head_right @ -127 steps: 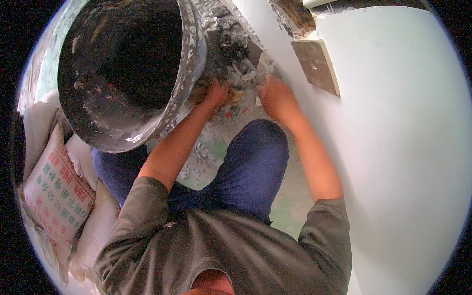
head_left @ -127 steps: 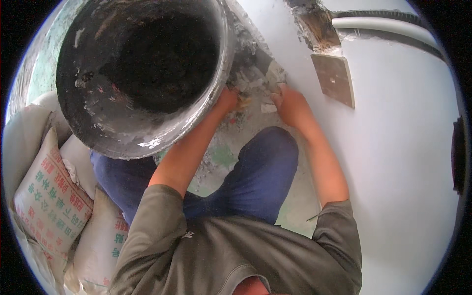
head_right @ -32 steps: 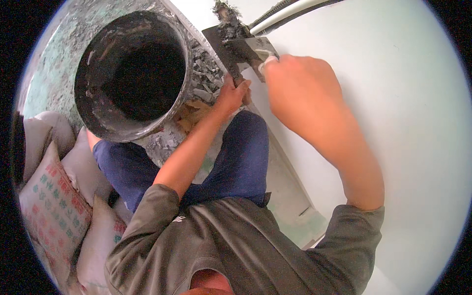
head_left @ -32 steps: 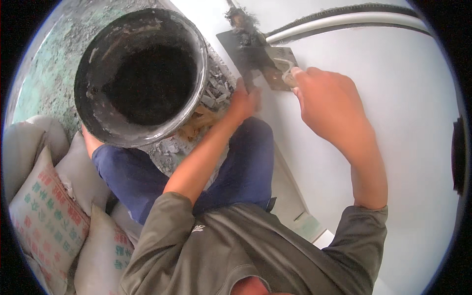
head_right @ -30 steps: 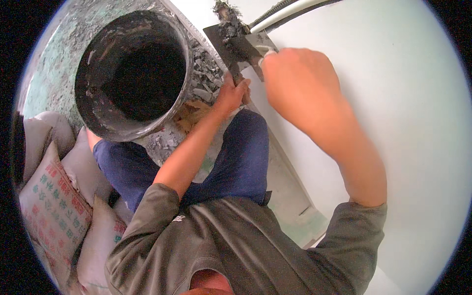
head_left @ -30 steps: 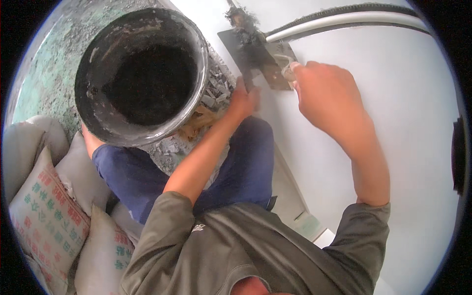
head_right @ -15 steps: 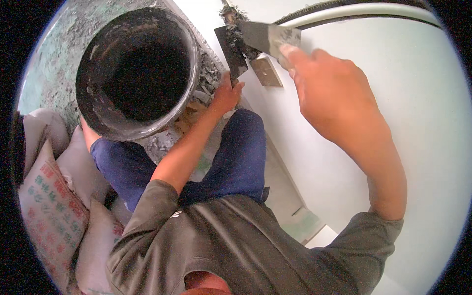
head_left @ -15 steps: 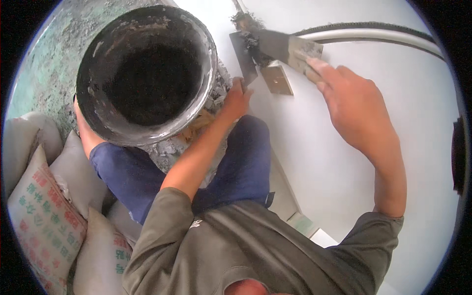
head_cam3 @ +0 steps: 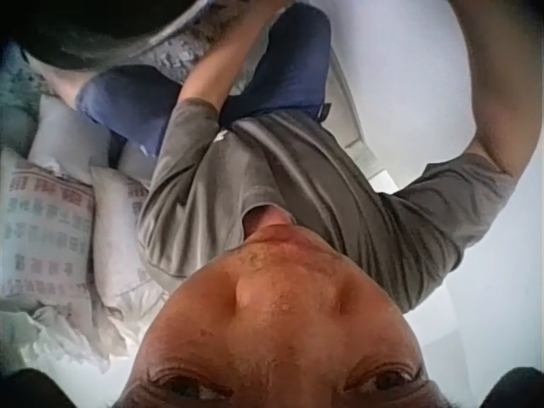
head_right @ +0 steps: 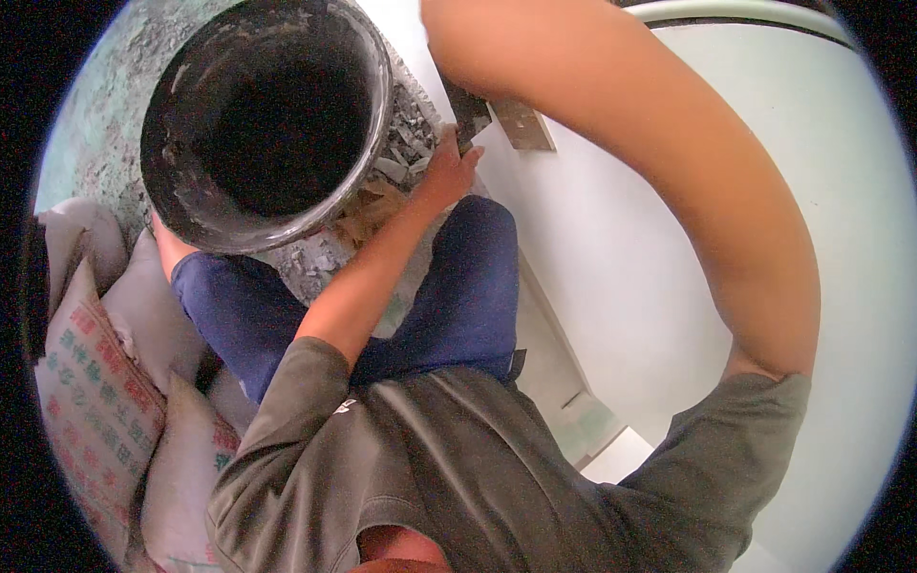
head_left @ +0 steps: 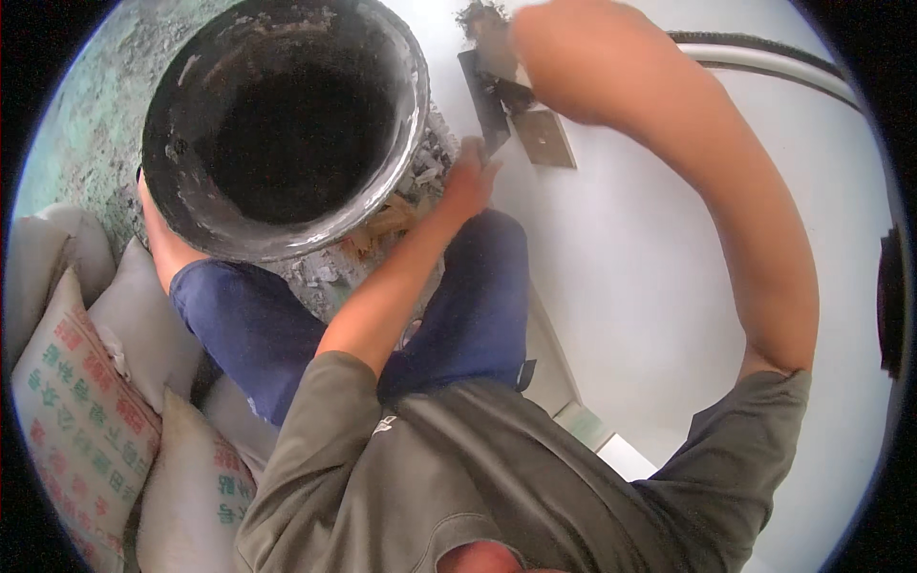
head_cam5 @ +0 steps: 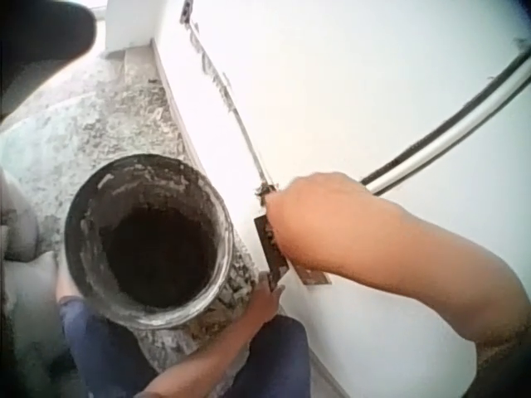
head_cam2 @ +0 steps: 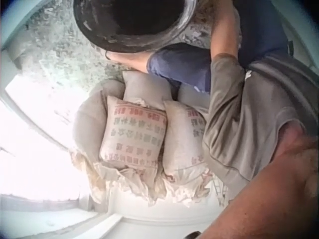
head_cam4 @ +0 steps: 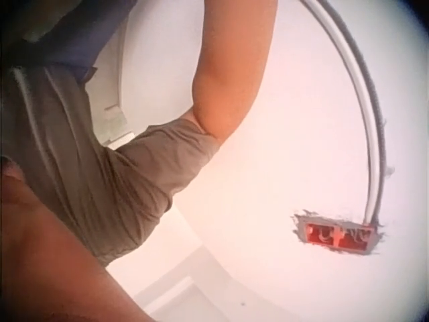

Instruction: Apply plaster or cement mix to a hole in a wall near electrical conduits using a trowel.

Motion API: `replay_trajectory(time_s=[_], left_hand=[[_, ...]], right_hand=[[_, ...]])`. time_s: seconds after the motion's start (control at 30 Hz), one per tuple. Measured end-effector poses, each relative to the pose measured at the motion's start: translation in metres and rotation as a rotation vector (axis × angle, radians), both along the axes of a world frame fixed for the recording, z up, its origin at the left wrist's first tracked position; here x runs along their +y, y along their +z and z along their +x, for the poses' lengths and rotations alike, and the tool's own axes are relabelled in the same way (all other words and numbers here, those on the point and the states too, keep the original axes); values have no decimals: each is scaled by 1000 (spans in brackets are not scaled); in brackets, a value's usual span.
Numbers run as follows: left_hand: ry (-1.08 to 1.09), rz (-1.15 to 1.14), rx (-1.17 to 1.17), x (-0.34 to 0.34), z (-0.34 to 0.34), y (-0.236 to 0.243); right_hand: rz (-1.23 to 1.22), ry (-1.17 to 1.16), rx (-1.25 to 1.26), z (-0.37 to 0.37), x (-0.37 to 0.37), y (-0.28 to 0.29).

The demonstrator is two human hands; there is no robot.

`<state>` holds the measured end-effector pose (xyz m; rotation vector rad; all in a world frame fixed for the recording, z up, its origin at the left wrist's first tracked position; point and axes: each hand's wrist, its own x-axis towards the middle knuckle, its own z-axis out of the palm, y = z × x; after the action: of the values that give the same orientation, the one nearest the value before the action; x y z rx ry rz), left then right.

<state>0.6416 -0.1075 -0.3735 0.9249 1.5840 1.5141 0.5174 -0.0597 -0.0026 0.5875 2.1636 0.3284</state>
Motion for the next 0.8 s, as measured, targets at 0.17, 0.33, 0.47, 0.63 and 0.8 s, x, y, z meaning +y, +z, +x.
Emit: replay_trajectory(time_s=[0.17,0.33,0.47,0.63,0.8], left_hand=[[-94,-120,-198,-2,-8,25],[-13,-84,-45,-8,-8,20],[-86,-116,-110,-10,-13,31],[-128,-180,-92,-11,-14,40],[-124,-175,-59,-14,-16,37]], right_hand=[[107,132,109,50,6,-18],[79,306,157,69,15,-21],[150,235,-3,70,12,-14],[171,265,-8,70,9,-6],[169,258,219,82,4,25]])
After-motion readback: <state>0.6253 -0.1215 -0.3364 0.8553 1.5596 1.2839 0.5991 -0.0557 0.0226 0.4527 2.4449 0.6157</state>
